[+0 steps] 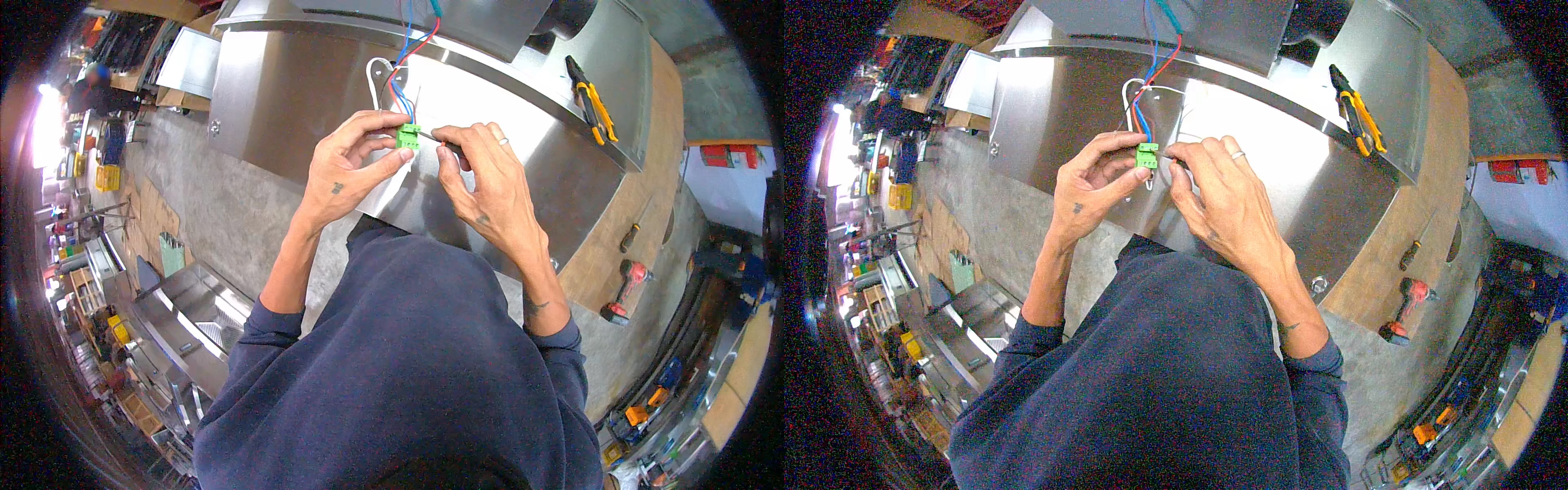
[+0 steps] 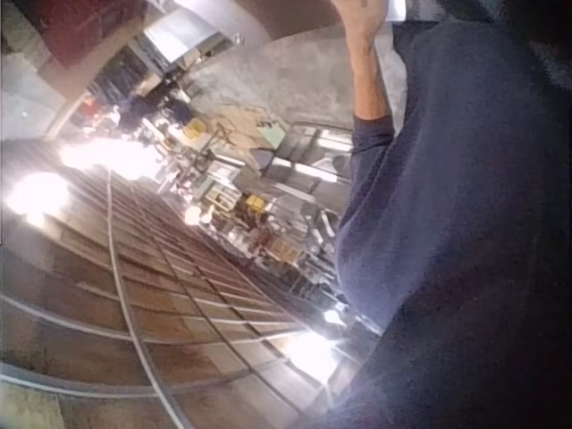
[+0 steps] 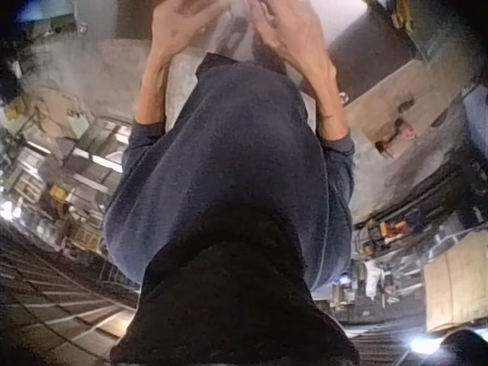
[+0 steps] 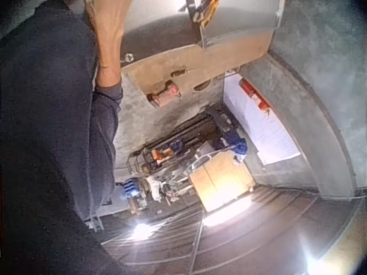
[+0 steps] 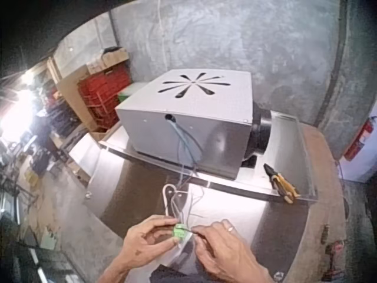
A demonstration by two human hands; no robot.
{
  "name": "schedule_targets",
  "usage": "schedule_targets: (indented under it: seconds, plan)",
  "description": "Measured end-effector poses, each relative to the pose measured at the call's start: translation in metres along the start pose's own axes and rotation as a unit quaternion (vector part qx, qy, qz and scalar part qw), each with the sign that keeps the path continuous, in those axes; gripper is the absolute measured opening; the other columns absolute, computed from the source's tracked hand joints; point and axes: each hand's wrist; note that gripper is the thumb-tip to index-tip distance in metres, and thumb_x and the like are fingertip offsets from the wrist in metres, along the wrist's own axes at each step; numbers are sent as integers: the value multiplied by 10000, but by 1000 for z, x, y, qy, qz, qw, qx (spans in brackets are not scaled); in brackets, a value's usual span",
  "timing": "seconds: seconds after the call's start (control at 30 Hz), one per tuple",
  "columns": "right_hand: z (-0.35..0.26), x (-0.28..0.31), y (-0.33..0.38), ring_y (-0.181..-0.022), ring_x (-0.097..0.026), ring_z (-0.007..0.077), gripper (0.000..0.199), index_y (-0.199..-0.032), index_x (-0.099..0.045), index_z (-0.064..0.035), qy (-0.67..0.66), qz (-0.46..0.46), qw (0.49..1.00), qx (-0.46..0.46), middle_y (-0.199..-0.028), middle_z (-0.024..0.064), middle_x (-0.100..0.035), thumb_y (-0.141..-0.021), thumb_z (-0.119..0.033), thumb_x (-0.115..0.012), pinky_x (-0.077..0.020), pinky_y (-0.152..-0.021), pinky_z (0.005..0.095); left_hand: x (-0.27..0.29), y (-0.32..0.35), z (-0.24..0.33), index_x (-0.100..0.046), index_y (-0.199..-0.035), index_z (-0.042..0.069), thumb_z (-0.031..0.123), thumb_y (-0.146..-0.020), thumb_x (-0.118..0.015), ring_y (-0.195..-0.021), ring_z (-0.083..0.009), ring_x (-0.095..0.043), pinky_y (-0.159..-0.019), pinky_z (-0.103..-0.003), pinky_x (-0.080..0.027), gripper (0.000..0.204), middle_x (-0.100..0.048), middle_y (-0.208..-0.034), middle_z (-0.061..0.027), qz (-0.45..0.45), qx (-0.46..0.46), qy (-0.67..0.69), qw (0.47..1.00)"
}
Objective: The person strips the ends of several colored wires using pliers and inserts them into a green terminal block connector. They then tighten the terminal screws with a screwdriver to secure the connections.
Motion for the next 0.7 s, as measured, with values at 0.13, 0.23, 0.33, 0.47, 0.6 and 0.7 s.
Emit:
schedule_targets:
  seconds: [0.13, 0.23, 0.33, 0.47, 0.6, 0.7]
  plan:
    - [0, 0, -1, -760, -548, 238, 214, -1137, -702, -26, 10, 5, 1000, 12, -907, 99, -642, -924, -35, -717, -474, -729, 381, 0, 0, 3, -634, -1365, -59, -86, -915, -767, -1219, -236, -672, -1047, -347, -584, 470, -609, -1370, -138, 2, 6, -13, 1000]
    - [0, 2, -1, -915, -592, 344, 230, -1138, -669, -39, 27, -15, 999, 15, -989, 142, -627, -911, -32, -700, -507, -809, 455, -1, 0, 4, -642, -1355, -57, -85, -912, -770, -1219, -233, -669, -1050, -350, -583, 462, -610, -1368, -139, -3, -1, -30, 1000]
    - [1, 4, -1, -919, -580, 346, 251, -1158, -671, -42, 38, -26, 999, 12, -985, 143, -606, -908, -27, -694, -507, -810, 456, -2, -2, 7, -649, -1345, -56, -85, -910, -770, -1218, -230, -667, -1054, -353, -581, 452, -611, -1365, -138, -8, -2, -42, 999]
    - [2, 2, 0, -788, -535, 245, 246, -1156, -706, -40, 27, 2, 999, 18, -898, 92, -608, -911, -18, -719, -461, -750, 386, -3, -3, 8, -656, -1337, -53, -83, -910, -771, -1221, -227, -663, -1057, -355, -580, 442, -615, -1359, -138, -16, -4, -43, 999]
    - [2, 5, 0, -787, -535, 252, 253, -1161, -707, -39, 36, -4, 999, 22, -898, 96, -602, -909, -13, -719, -459, -753, 388, -5, -2, 8, -661, -1331, -52, -78, -910, -774, -1226, -223, -657, -1060, -353, -578, 436, -617, -1354, -135, -12, 1, -36, 999]
    - [2, 4, 0, -784, -536, 259, 258, -1161, -708, -39, 34, -4, 999, 25, -903, 100, -603, -905, -7, -721, -456, -761, 397, -4, -2, 7, -663, -1328, -52, -76, -911, -775, -1231, -218, -653, -1063, -351, -577, 433, -615, -1354, -132, -15, -3, -44, 999]
Point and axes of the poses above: each hand's wrist, its own y-axis away from the middle knuckle, its own x-axis out of the back of the hand, z = x × y
